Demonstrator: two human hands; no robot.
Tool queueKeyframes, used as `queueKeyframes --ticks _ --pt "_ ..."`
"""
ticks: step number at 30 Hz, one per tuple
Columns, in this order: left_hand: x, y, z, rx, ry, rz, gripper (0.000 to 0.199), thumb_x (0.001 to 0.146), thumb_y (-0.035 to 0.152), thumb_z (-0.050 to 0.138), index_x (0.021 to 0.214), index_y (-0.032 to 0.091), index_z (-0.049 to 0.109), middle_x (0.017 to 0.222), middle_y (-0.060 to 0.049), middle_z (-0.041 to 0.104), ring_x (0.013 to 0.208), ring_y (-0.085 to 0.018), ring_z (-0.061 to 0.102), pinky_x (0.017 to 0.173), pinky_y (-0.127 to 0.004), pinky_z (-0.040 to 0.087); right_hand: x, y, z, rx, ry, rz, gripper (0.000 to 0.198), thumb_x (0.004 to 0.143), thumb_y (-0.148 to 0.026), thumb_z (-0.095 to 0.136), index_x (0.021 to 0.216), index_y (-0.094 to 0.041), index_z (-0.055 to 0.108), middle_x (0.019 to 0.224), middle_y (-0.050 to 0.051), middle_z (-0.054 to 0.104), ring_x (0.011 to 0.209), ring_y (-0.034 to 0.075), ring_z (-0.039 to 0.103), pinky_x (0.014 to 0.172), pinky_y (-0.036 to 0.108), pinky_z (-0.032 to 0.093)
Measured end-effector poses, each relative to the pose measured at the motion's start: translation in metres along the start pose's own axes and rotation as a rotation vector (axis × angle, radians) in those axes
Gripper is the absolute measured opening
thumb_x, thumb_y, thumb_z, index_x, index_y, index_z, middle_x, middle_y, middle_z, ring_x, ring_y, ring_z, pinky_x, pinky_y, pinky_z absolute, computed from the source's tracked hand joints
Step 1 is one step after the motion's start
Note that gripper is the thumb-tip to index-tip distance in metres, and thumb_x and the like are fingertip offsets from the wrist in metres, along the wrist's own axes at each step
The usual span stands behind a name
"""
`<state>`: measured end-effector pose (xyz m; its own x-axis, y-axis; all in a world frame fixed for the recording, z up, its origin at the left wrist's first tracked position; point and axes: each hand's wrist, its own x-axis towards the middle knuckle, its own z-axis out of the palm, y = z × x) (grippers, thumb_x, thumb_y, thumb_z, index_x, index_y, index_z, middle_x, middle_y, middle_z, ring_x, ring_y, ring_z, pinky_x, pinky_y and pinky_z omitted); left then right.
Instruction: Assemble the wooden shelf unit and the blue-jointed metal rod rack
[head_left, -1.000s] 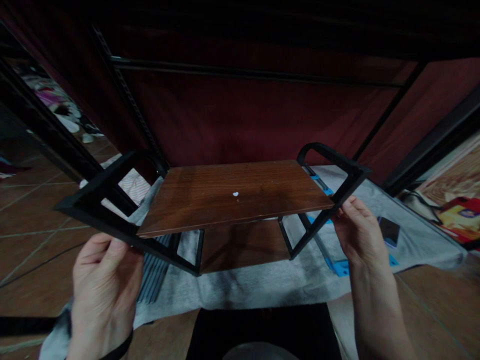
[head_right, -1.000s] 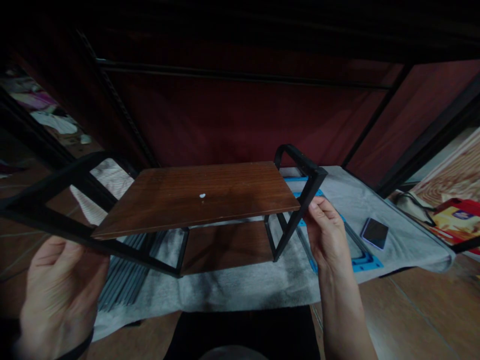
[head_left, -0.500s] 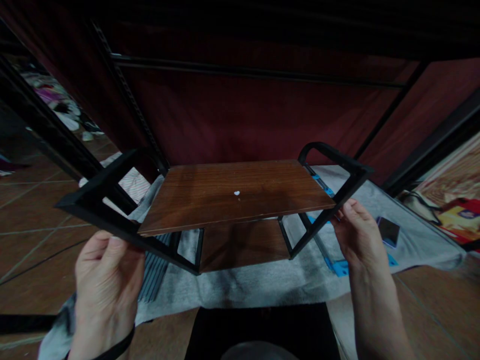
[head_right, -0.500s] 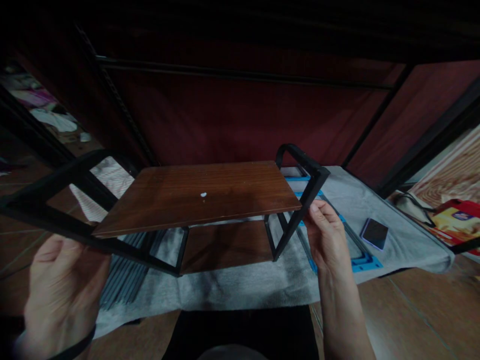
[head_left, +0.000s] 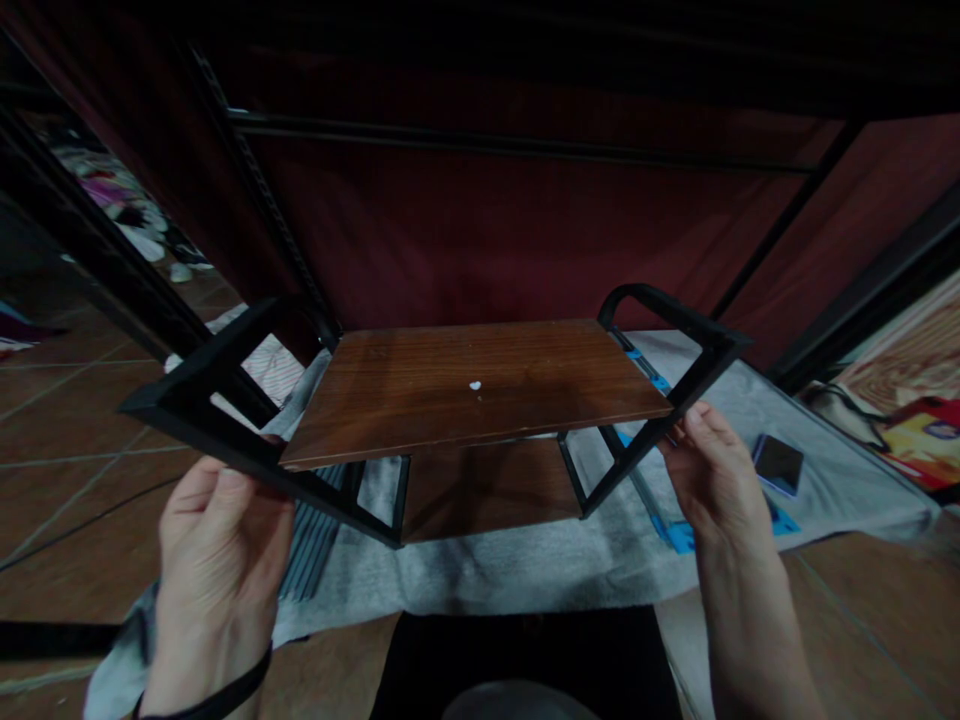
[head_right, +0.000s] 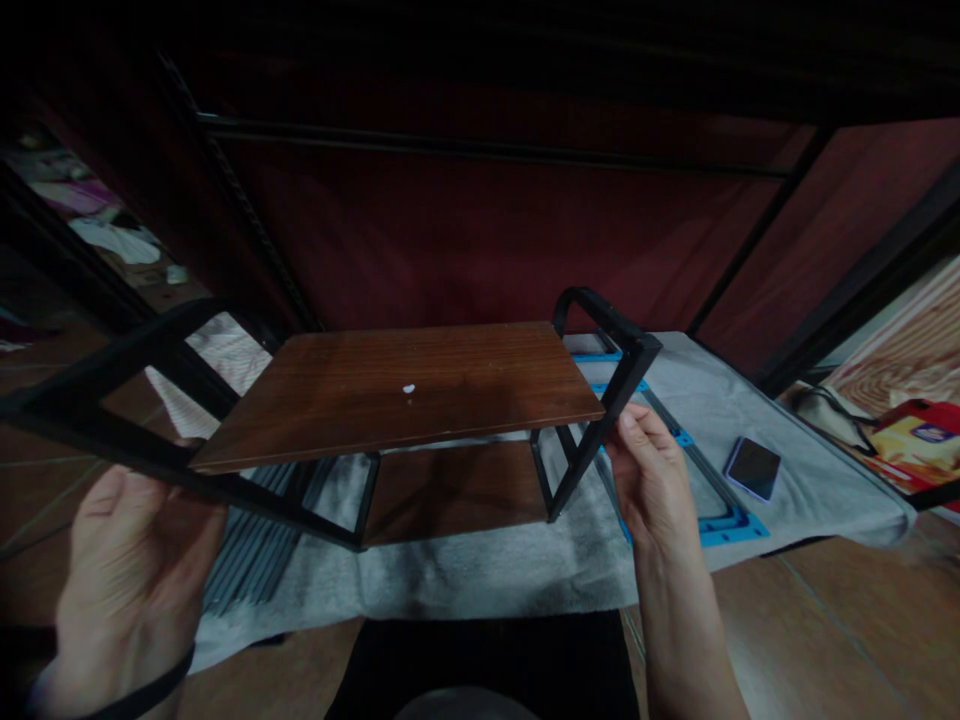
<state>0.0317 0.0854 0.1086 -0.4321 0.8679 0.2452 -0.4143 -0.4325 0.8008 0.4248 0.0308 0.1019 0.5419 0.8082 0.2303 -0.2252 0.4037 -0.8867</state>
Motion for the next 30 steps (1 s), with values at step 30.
queueKeyframes --ticks 30 --pt "0.001 -0.002 -0.005 0.005 -0.017 -0.015 0.036 0.051 0.032 0.094 0.076 0.020 0.071 0.075 0.005 0.070 0.073 -0.010 0.064 0.072 -0.022 0.057 0.006 -0.004 0.009 0.070 0.036 -0.018 0.017 0.075 -0.037 0.081 0.079 -0.025 0.069 0.080 -0.004 0.067 0.073 0.013 0.062 0.074 0.028 0.051"
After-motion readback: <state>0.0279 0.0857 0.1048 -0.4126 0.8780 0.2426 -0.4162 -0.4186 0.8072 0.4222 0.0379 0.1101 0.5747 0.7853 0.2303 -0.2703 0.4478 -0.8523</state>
